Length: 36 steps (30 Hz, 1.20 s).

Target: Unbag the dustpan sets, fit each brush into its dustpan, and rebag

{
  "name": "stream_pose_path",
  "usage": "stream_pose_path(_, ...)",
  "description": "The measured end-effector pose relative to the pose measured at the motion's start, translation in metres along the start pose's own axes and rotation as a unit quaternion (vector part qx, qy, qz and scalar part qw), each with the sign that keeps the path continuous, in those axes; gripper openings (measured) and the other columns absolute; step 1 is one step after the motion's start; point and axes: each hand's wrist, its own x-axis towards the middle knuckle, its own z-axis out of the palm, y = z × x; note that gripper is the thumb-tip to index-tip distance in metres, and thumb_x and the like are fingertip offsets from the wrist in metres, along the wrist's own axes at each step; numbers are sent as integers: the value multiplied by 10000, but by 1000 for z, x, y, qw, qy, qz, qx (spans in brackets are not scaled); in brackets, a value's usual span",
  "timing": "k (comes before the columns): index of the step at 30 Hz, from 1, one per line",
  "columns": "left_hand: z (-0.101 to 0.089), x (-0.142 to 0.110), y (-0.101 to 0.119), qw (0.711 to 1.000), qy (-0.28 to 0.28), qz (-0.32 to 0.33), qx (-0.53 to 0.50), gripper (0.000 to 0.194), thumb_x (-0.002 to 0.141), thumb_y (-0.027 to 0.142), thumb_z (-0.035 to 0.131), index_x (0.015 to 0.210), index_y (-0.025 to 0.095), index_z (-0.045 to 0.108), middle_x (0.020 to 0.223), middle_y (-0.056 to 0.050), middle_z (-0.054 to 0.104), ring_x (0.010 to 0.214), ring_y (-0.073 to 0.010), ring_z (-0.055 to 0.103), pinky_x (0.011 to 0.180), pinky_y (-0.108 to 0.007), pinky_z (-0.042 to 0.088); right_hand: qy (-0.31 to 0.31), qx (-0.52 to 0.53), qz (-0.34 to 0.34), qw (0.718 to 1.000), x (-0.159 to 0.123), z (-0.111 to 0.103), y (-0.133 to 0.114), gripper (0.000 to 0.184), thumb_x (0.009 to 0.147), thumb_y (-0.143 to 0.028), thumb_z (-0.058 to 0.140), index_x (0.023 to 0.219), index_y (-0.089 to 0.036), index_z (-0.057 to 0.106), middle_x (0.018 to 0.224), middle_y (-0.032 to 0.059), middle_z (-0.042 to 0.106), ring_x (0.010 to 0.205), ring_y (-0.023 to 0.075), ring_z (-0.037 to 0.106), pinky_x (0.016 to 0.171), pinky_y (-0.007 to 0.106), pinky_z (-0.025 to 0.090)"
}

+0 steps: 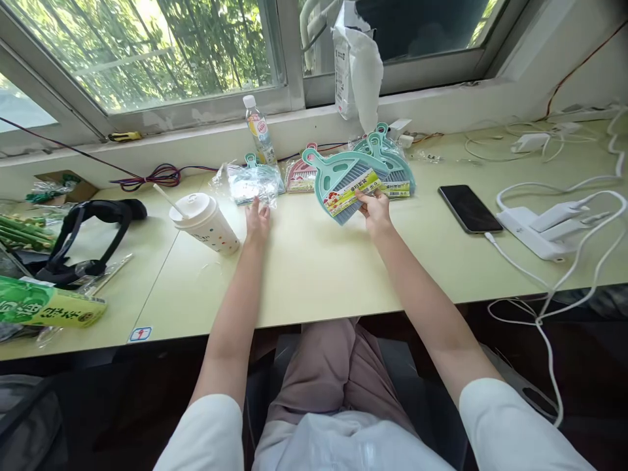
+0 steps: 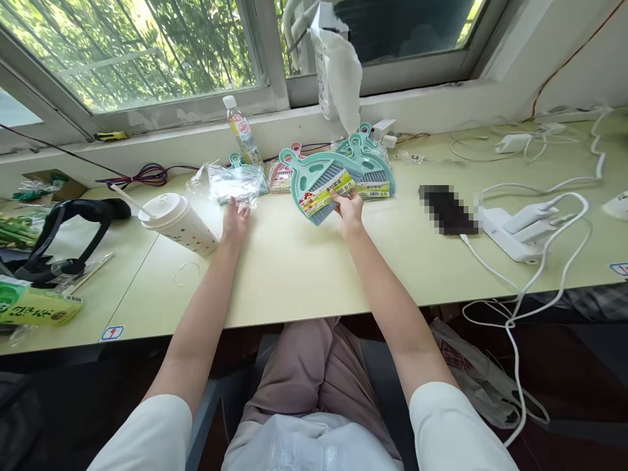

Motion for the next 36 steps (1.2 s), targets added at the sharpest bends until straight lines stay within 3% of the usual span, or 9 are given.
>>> stream_pose_path(5,3,-12,-3,988,-99,-105,46,688,806,249,765,1428,241,471,1383,-142,634,1140,-250,697,1018,-396,548,-2,17,39,999,-5,5,5,316,744,-225,775,1019,-230,620,1095,60,751,1047,213,727,930,398,628)
stream_pose_path(11,15,-35,-6,964,-221,-96,110,479,844,494,723,1236,239,618,1184,-104,726,1040,-270,711,849,-405,608,-93,39,113,989,-24,24,6,304,691,-136,821,904,-223,623,932,34,759,916,211,745,933,452,628)
stream_pose_path(17,27,-45,-18,985,-131,-48,103,343,822,443,769,1039,204,654,976,-47,739,987,-234,706,920,-371,576,-237,-118,116,957,-18,13,-11,222,649,-57,802,787,-181,679,826,47,759,820,223,731,924,507,608)
stream_pose_path(21,21,-37,-14,988,-116,-51,92,353,848,515,715,952,181,675,918,-65,740,988,-244,710,966,-386,553,-71,-364,-15,929,8,-49,-29,337,662,40,702,932,-159,729,1028,99,766,1041,252,708,1034,461,533)
stream_pose_path(26,21,-36,-16,979,-149,-60,128,475,876,610,613,1023,164,687,978,-85,748,981,-247,705,970,-384,529,117,-578,16,808,12,-98,-51,417,773,-91,721,1186,-143,693,1285,217,662,1209,365,618,995,504,493)
stream_pose_path(29,27,-42,-19,967,-189,-28,167,504,896,623,557,1069,165,675,1030,-88,741,992,-237,691,976,-364,507,157,-570,-116,798,-10,-60,-59,303,922,-170,575,1209,-174,673,1319,188,633,1202,332,601,945,445,495)
stream_pose_path(32,34,-52,-20,952,-226,7,205,494,915,615,523,1046,160,661,1023,-88,726,972,-225,668,945,-344,497,-41,-526,-238,815,-43,5,-48,242,1005,-272,485,1127,-205,683,1198,124,689,1130,261,619,927,372,494)
stream_pose_path(34,39,-60,-20,944,-233,38,230,474,933,604,498,991,158,650,981,-81,709,942,-216,644,909,-329,489,-152,-529,-258,794,-65,41,-34,281,1004,-371,505,1184,-210,649,1184,119,697,1131,281,604,902,390,498)
stream_pose_path(36,43,-68,-20,938,-227,71,254,453,946,589,487,912,161,629,923,-68,680,907,-202,612,877,-314,476,-168,-522,-264,793,-80,60,-21,257,980,-353,532,1168,-196,609,1158,122,705,1133,293,597,894,395,488)
